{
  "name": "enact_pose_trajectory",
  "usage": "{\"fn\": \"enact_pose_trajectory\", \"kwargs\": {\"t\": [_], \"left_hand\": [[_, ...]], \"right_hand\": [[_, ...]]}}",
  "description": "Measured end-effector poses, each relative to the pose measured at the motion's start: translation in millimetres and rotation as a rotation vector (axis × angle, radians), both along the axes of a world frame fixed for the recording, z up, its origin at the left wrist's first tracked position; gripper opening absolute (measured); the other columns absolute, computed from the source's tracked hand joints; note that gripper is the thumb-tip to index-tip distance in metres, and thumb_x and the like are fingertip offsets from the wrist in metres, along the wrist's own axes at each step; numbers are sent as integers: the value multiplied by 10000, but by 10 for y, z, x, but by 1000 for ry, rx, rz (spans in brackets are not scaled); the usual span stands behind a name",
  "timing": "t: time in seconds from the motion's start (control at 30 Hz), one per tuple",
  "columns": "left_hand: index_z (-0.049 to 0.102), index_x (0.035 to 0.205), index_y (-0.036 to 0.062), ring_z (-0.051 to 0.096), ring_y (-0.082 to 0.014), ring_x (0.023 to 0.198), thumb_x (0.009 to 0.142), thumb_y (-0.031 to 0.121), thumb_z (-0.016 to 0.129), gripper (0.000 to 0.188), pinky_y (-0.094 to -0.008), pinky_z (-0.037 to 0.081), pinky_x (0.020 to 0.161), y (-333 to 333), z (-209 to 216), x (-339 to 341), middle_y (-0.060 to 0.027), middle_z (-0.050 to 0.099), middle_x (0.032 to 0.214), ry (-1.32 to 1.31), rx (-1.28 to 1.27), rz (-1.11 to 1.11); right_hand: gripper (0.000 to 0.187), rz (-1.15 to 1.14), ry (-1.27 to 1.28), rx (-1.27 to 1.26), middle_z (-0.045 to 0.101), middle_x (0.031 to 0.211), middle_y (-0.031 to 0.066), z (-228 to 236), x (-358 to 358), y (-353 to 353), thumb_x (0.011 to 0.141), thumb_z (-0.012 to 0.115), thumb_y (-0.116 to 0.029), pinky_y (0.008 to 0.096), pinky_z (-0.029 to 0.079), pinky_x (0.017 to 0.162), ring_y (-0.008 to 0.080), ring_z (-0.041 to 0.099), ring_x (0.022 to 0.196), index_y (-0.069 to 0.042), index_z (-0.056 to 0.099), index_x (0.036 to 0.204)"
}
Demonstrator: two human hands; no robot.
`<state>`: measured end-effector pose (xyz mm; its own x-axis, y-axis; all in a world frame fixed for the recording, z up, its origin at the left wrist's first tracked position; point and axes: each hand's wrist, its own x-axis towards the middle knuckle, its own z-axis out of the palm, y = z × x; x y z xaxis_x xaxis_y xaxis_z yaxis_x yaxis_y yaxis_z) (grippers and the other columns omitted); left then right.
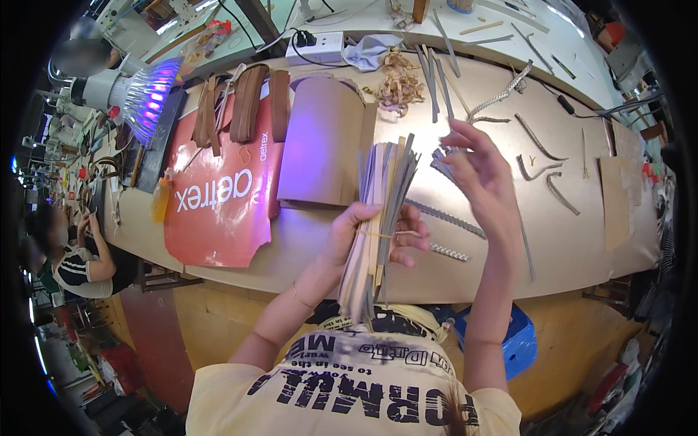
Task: The person aligns and folds braided straps on a workbench, then hands them to a coworker. They later gather and bundle flat leather-like strips, organizing them into a neat stack. The task involves repeated handling of straps and strips without visible final assembly.
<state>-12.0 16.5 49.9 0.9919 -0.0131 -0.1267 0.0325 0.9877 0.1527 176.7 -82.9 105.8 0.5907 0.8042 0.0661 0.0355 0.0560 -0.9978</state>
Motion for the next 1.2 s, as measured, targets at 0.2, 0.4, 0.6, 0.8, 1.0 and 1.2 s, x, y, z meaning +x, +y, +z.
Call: {"fn": "enact_pose_trajectory", "kwargs": {"t": [0.2, 0.4, 0.6, 0.8, 1.0, 1.2], "left_hand": [[465, 1322, -47, 608, -385, 1078, 864, 447, 491, 673, -484, 563, 826, 40, 29, 45, -259, 556, 1221, -95, -130, -36], [477, 1288, 11, 668, -224, 831, 980, 405, 478, 501, -375, 579, 685, 47, 67, 13, -108, 629, 950, 151, 74, 120], [474, 1229, 48, 597, -147, 701, 947, 519, 545, 554, -328, 541, 643, 90, 211, 110, -32, 558, 795, 325, 272, 259], [470, 1235, 33, 611, -153, 774, 936, 473, 585, 544, -309, 519, 717, 114, 332, 188, -65, 595, 867, 333, 399, 375], [487, 1204, 8, 624, -241, 924, 965, 360, 449, 427, -398, 507, 868, 143, 426, 174, -131, 610, 1020, 267, 282, 401], [468, 1236, -32, 613, -284, 1101, 1000, 287, 406, 401, -431, 506, 949, 145, 555, 165, -190, 587, 1211, 258, 517, 376]], "right_hand": [[553, 142, -285, -166, 634, 1086, 83, 201, -202, 370, 809, 755, -347, 277, 457, 702, 136, 558, 834, -76, 604, 1267], [402, 0, -344, -138, 616, 946, 38, 129, -237, 192, 812, 756, -255, 246, 425, 613, 113, 527, 769, -82, 651, 1158], [234, 117, 133, -176, 570, 898, -6, 95, -375, -353, 859, 718, -109, 230, 462, 692, 70, 532, 801, -12, 606, 1041], [370, 177, 119, -129, 629, 916, 23, 83, -607, -715, 754, 828, -85, 229, 478, 732, 84, 567, 794, -9, 602, 1038], [389, 69, -141, -165, 647, 887, 40, 102, -682, -694, 725, 852, -143, 253, 470, 713, 114, 580, 791, -14, 629, 1016], [427, 2, -264, -206, 653, 937, 43, 106, -680, -650, 709, 863, -163, 269, 464, 739, 129, 585, 811, -16, 628, 1035]]}}
